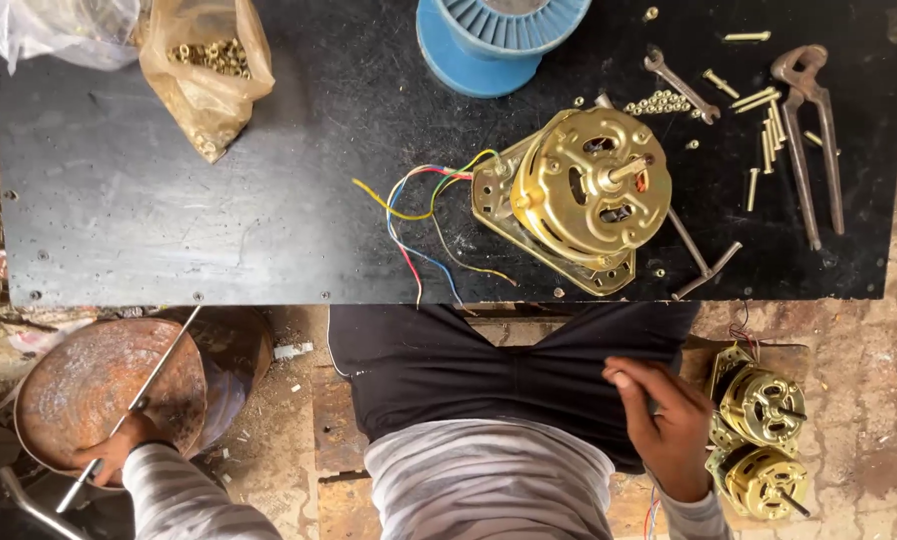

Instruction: The recorder is assembling an electric motor by placing its components and securing them with long bolts and a socket wrench.

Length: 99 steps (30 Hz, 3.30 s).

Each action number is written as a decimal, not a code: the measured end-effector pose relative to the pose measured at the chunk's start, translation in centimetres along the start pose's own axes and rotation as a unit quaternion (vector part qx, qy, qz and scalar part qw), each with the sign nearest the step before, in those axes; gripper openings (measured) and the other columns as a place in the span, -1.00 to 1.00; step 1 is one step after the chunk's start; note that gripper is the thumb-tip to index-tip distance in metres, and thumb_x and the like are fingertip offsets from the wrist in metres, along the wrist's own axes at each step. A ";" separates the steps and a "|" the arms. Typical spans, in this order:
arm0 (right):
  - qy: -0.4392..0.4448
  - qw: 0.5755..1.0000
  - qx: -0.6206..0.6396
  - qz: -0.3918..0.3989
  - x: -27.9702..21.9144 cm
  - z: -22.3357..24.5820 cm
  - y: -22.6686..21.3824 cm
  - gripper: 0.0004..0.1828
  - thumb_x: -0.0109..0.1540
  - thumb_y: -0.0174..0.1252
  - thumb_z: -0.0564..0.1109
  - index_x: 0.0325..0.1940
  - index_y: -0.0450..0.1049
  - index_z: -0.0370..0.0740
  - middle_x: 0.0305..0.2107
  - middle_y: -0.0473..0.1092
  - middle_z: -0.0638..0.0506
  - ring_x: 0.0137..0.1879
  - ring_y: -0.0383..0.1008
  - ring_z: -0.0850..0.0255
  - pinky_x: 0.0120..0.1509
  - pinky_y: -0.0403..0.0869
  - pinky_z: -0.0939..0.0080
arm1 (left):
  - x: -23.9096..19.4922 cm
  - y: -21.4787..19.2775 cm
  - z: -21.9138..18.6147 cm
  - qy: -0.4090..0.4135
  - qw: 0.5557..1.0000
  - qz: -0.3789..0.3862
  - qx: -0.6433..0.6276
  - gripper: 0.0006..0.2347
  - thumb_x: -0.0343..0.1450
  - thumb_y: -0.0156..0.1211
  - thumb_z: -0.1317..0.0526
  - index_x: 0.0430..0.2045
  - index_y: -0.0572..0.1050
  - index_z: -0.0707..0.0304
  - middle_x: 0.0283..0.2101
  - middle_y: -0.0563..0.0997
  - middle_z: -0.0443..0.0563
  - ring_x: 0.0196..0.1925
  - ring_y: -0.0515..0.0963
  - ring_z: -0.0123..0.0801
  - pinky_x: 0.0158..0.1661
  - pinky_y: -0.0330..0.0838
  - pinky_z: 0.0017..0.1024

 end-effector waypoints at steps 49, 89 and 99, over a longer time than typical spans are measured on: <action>-0.181 0.947 0.238 -0.119 15.2 11.8 -5.1 -0.49 0.09 0.49 -0.08 0.06 0.50 -0.20 -0.06 0.33 0.15 0.06 0.34 0.34 0.19 0.38 0.30 | -49.3 -23.5 -18.0 0.769 0.479 0.095 -0.413 -0.87 0.57 0.17 0.32 -0.08 0.50 0.42 -0.08 0.60 0.19 0.03 0.58 -0.07 0.03 0.49 -0.22; 0.143 0.888 0.436 0.023 2.8 2.6 0.0 -0.46 0.31 0.10 -0.14 0.41 0.37 -0.12 -0.32 0.49 0.00 -0.53 0.21 0.46 -0.52 0.28 0.48 | -77.6 -23.2 -19.1 0.790 0.188 0.557 -0.173 0.03 0.28 0.39 0.28 0.50 -0.38 0.36 0.59 -0.12 0.35 0.62 0.02 0.17 0.52 -0.19 0.01; -0.056 0.989 -0.091 -0.106 12.5 3.6 -5.7 -0.63 0.29 0.24 -0.27 0.20 0.58 -0.15 -0.40 0.44 -0.07 -0.48 0.36 0.18 -0.35 0.31 0.20 | -81.5 -23.2 -18.2 0.837 0.102 0.523 -0.123 -0.77 0.45 0.18 0.37 -0.05 0.62 0.07 -0.04 0.72 -0.14 0.33 0.46 -0.24 0.27 0.01 -0.06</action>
Point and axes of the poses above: each hand's wrist, its own x-axis towards the middle knuckle, its own y-axis out of the palm, z = x × y, the point moved 9 cm from there along x, towards the middle knuckle
